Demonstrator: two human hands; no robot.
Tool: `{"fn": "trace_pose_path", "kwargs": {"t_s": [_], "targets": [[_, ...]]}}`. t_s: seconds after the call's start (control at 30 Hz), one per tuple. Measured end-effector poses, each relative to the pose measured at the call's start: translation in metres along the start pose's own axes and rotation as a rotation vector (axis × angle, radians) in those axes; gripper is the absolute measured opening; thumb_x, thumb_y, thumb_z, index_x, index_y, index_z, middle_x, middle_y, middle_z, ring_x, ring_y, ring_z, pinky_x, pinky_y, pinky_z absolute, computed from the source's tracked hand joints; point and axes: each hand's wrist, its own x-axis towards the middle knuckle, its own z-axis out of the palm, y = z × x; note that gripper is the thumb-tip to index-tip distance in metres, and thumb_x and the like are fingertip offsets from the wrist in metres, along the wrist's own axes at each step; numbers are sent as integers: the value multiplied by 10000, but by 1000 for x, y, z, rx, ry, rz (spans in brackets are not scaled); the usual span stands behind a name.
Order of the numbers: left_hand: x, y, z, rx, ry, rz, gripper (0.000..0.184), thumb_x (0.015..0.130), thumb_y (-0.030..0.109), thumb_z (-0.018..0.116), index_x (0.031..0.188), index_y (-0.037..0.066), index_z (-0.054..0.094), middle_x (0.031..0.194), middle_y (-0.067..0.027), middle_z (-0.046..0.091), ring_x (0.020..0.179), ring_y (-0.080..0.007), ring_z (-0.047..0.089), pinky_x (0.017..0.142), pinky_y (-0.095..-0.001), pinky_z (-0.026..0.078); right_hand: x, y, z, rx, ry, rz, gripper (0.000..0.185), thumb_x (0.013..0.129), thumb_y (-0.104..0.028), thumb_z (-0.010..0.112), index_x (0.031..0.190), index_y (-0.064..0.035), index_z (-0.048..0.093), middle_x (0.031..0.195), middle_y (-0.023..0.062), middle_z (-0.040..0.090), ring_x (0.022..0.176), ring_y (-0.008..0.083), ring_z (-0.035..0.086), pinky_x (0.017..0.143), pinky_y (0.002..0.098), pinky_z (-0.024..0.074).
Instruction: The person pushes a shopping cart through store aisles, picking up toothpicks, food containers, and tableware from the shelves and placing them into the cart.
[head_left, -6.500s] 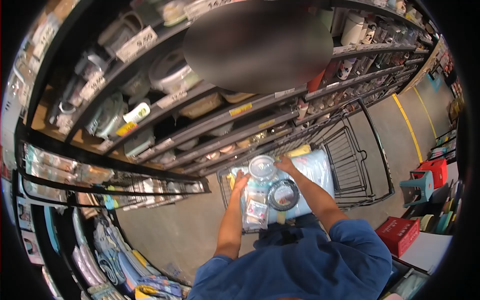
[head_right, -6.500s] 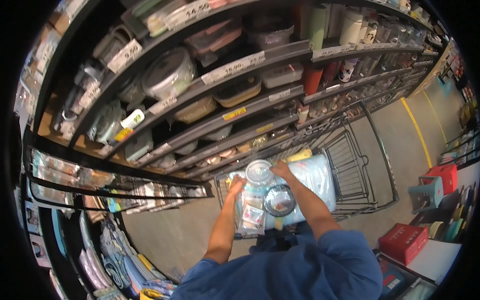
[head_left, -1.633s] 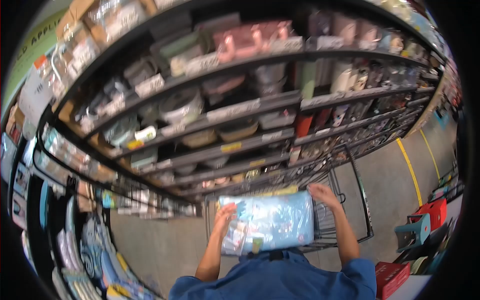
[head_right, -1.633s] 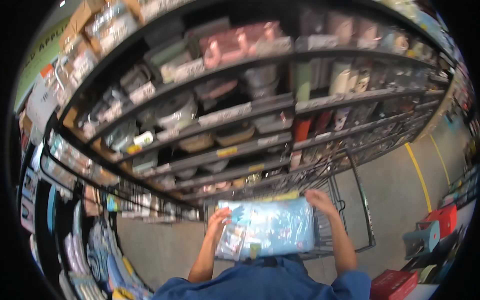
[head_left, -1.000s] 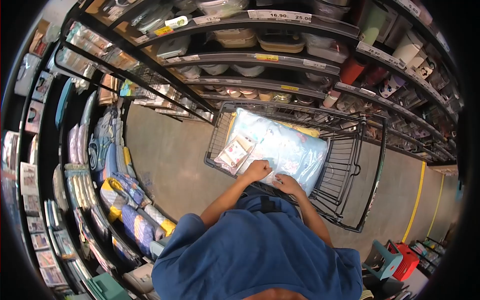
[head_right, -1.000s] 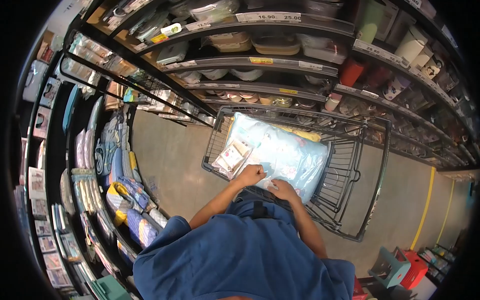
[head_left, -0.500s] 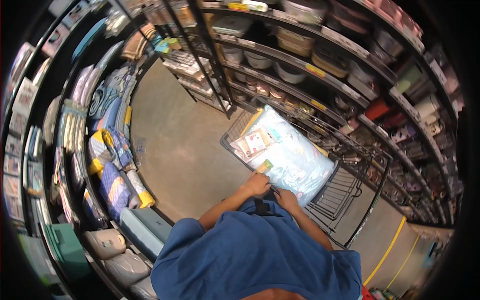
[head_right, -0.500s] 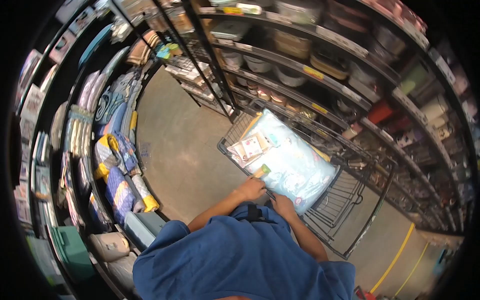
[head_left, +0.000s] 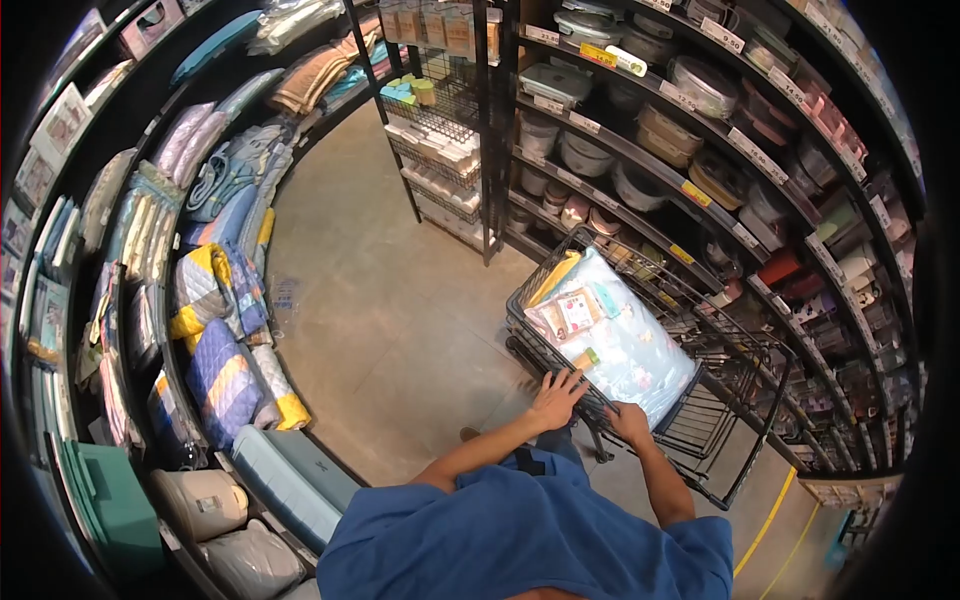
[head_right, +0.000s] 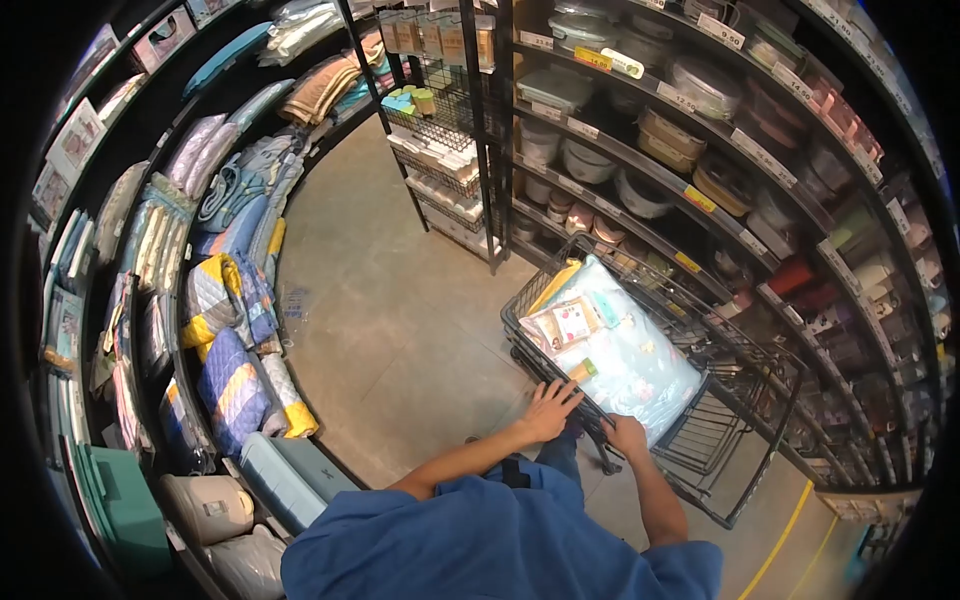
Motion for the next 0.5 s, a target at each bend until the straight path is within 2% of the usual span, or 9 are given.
{"fn": "trace_pose_path", "kwargs": {"t_s": [0.03,0.13,0.2,0.23,0.27,0.33,0.4,0.47,0.5], "targets": [[-7,-6,-2,-14,1,-36,664,781,131,625,1396,120,375,1453,-149,288,1341,-349,244,1057,-575,238,1,-1,4,-16,-7,34,335,875,-417,529,985,-150,700,829,181,668,827,369,641,741,451,502],[-30,-23,-2,-14,-48,-97,669,788,141,613,1407,120,362,1446,-167,312,1330,-366,265,1056,-534,277,3,-7,13,-32,9,50,351,862,-437,537,990,-154,702,843,176,671,834,366,642,752,446,504],[-42,-43,-1,-218,-312,-283,653,804,176,610,1401,104,355,1424,-175,353,1314,-369,303,1025,-496,338,2,-20,10,3,16,30,341,859,-407,564,984,-121,700,819,206,658,801,388,634,723,438,502],[-50,-59,7,-242,-359,-287,611,816,230,610,1367,80,395,1317,-213,480,1226,-382,435,967,-453,411,3,-24,11,12,15,25,342,861,-408,561,982,-121,701,819,208,656,799,389,632,723,439,501],[-61,-75,20,-224,-371,-283,611,816,230,610,1367,80,395,1317,-213,480,1226,-382,435,967,-453,411,3,-29,13,21,14,23,343,862,-409,557,979,-121,701,819,210,654,798,391,630,723,439,500],[-85,-108,49,-426,-463,-410,551,815,246,622,1309,55,468,1197,-218,574,1114,-378,535,940,-428,438,5,-39,14,25,18,16,344,864,-410,553,978,-122,701,817,211,653,796,392,627,722,439,498],[-117,-152,86,-387,-491,-410,503,795,282,624,1229,38,551,1135,-230,603,1058,-378,572,927,-427,450,8,-43,18,20,19,8,345,866,-412,549,977,-122,701,816,212,652,794,393,625,722,439,497],[-141,-201,111,-392,-586,-502,501,766,347,597,1148,23,615,1140,-238,608,1077,-381,573,920,-434,454,17,-47,23,-33,-35,14,341,866,-412,546,981,-132,703,818,206,655,797,394,623,725,434,497],[-158,-209,98,-366,-515,-574,493,762,349,597,1121,12,630,1124,-237,616,1060,-385,581,913,-431,458,17,-55,21,-43,-62,35,349,872,-423,512,1007,-165,705,811,179,666,798,362,639,732,431,496]]}}
